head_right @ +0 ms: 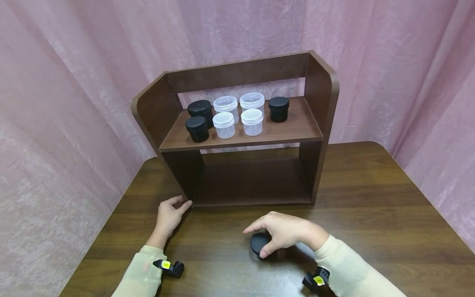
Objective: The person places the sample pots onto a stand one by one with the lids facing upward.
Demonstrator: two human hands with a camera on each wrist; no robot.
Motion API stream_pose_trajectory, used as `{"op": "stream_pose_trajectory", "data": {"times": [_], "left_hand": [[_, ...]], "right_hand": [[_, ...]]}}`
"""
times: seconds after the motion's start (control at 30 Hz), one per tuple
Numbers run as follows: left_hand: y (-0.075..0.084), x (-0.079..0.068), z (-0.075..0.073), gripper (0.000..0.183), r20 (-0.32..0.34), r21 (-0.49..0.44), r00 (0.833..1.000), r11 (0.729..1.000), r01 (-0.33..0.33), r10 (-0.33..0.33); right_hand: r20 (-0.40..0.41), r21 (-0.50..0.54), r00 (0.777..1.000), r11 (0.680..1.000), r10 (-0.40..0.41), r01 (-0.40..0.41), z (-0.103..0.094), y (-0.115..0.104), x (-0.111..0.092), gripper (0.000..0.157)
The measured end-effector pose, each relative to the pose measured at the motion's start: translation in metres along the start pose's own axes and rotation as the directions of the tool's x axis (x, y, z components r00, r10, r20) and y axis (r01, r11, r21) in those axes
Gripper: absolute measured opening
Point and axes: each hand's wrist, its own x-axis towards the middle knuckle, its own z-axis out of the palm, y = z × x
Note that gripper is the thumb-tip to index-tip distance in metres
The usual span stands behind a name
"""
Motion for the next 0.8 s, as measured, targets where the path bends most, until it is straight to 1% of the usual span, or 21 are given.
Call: {"op": "stream_pose_trajectory", "data": {"times": [0.2,0.47,0.8], "left_hand": [[-0.0001,-0.0002,0.0003,0.029,0.012,-0.007,1.0,1.0,0.015,-0.015],[0.0012,-0.0002,0.0,0.029,0.011,-0.01,1.0,1.0,0.007,-0.007],[0.002,-0.0002,-0.0005,0.028,0.007,0.001,1.0,1.0,0.005,-0.005]], "right_hand": [[0.02,0.055,0.999,0.998,0.032,-0.033,0.0033,0.0011,-0.0019,0.053],[0.017,0.078,0.997,0.994,0.069,-0.07,0.0016,0.0022,-0.0027,0.049],[-0.036,0.06,0.997,0.996,0.075,-0.073,0.0009,0.0096,-0.0007,0.047]]}}
